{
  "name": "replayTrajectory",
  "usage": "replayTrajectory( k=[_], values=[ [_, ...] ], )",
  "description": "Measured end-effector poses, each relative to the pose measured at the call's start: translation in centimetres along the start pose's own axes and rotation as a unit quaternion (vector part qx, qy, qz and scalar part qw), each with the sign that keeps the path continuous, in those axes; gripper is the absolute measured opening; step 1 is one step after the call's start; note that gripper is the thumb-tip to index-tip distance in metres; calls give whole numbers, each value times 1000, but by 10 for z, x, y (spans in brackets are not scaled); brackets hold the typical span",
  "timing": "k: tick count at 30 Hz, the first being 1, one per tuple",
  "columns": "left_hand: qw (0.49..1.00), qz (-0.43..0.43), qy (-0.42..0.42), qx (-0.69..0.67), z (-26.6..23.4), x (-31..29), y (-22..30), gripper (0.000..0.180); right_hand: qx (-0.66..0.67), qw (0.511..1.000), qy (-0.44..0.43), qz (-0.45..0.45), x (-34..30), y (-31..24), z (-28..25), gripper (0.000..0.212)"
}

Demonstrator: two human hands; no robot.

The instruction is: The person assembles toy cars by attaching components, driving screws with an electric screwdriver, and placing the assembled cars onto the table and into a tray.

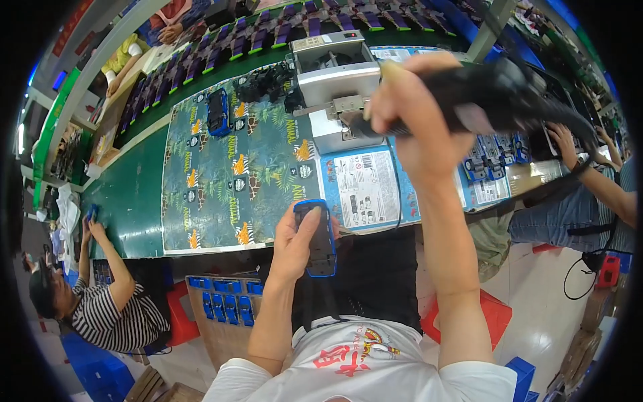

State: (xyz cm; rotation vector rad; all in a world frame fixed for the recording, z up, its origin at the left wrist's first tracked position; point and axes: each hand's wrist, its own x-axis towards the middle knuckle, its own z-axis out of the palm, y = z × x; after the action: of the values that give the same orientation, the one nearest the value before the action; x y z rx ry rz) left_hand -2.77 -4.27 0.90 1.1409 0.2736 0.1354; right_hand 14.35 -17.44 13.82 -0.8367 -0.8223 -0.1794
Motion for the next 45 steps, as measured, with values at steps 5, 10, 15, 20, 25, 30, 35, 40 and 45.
replayTrajectory(
  k=[5, 10, 15, 20, 25, 30, 35, 40, 45],
  values=[
    [1000, -8, -8, 5, -2, 0, 1, 23, -103, 994, 28, -24, 11, 31, 16, 11],
    [999, 4, 21, 47, 4, 0, -2, 22, -171, 985, 10, 2, 19, 35, 24, 20],
    [998, 4, 51, 40, 9, 0, 0, 20, -203, 974, -14, 102, 32, 34, 29, 29],
    [998, 0, 68, 14, 12, 1, -2, 20, -15, 986, 58, 157, -3, 1, 16, 18],
    [999, 21, 42, 16, 10, 1, -1, 19, 83, 992, -58, 74, -40, -25, 18, 28],
    [998, 24, 51, 0, 12, 0, 0, 20, 69, 992, -52, 88, -61, -24, 30, 28],
    [998, 39, 49, 4, 11, 2, -6, 20, 52, 993, -55, 92, -70, -16, 32, 26],
    [998, 41, 56, 4, 13, 0, -4, 20, 65, 986, -39, 151, -75, -24, 40, 20],
    [996, 65, 51, 28, 12, 3, -3, 20, 1, 983, -103, 155, -68, -11, 36, 28]
  ],
)
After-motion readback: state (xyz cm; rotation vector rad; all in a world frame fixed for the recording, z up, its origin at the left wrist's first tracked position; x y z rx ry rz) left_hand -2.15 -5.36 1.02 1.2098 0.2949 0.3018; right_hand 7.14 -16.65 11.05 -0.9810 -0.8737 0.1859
